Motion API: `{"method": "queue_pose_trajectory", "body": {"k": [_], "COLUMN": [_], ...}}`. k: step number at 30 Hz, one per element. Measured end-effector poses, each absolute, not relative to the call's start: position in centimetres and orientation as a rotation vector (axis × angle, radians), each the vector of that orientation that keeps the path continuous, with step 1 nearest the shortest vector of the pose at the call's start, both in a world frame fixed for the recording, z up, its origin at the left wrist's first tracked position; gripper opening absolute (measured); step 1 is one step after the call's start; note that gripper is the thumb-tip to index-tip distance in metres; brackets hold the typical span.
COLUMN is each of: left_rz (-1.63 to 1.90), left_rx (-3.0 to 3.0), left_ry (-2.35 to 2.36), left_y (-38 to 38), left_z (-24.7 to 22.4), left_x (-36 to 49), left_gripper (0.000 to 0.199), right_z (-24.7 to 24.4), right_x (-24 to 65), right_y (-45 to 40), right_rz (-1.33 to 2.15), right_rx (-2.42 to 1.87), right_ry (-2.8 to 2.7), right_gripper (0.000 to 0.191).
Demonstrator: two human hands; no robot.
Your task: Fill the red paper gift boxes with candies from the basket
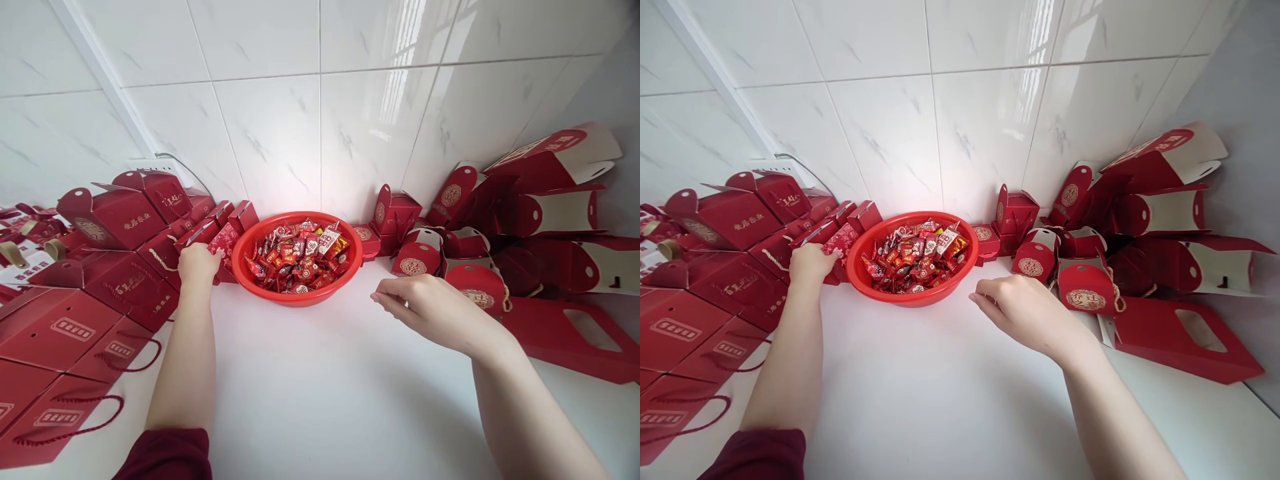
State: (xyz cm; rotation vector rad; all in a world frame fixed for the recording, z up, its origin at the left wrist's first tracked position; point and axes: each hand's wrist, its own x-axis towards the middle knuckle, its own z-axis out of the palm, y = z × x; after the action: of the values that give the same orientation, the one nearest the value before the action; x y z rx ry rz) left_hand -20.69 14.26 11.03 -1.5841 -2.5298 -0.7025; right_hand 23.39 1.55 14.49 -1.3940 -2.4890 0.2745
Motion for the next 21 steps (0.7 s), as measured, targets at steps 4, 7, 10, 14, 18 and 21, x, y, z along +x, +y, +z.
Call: {"method": "queue_pose_trajectory", "body": {"k": [4,7,10,14,18,21], "left_rz": [-0.581,-0.543,-0.540,-0.559,-0.597,-0.669], "left_rx": [-1.530,-1.519,-1.504,-1.496,-1.511,-1.491], "left_ry": [-2.484,-2.469,-2.479,-2.503,-2.521,-2.554], "left_y": [15.0,15.3,15.2,15.0,14.7,14.4], "left_z": [10.3,10.1,10.1,10.2,10.7,11.4], "left_x": [-20.5,-20.4,-20.5,-20.6,-20.6,-20.5], "left_gripper": [0.032,0.031,0.032,0.037,0.043,0.057], "right_z": [14.6,14.7,14.8,14.9,14.8,14.8], "right_x": [23.4,23.3,23.1,23.1,23.1,23.1], "right_y": [1.5,1.5,1.5,1.4,1.4,1.4], "right_rz": [0.287,0.287,0.277,0.261,0.256,0.251], "right_rx": [-1.418,-1.451,-1.473,-1.490,-1.499,-1.501], "right_ry": [-2.491,-2.506,-2.523,-2.524,-2.523,-2.528], "right_gripper": [0.036,0.036,0.036,0.036,0.035,0.036]}}
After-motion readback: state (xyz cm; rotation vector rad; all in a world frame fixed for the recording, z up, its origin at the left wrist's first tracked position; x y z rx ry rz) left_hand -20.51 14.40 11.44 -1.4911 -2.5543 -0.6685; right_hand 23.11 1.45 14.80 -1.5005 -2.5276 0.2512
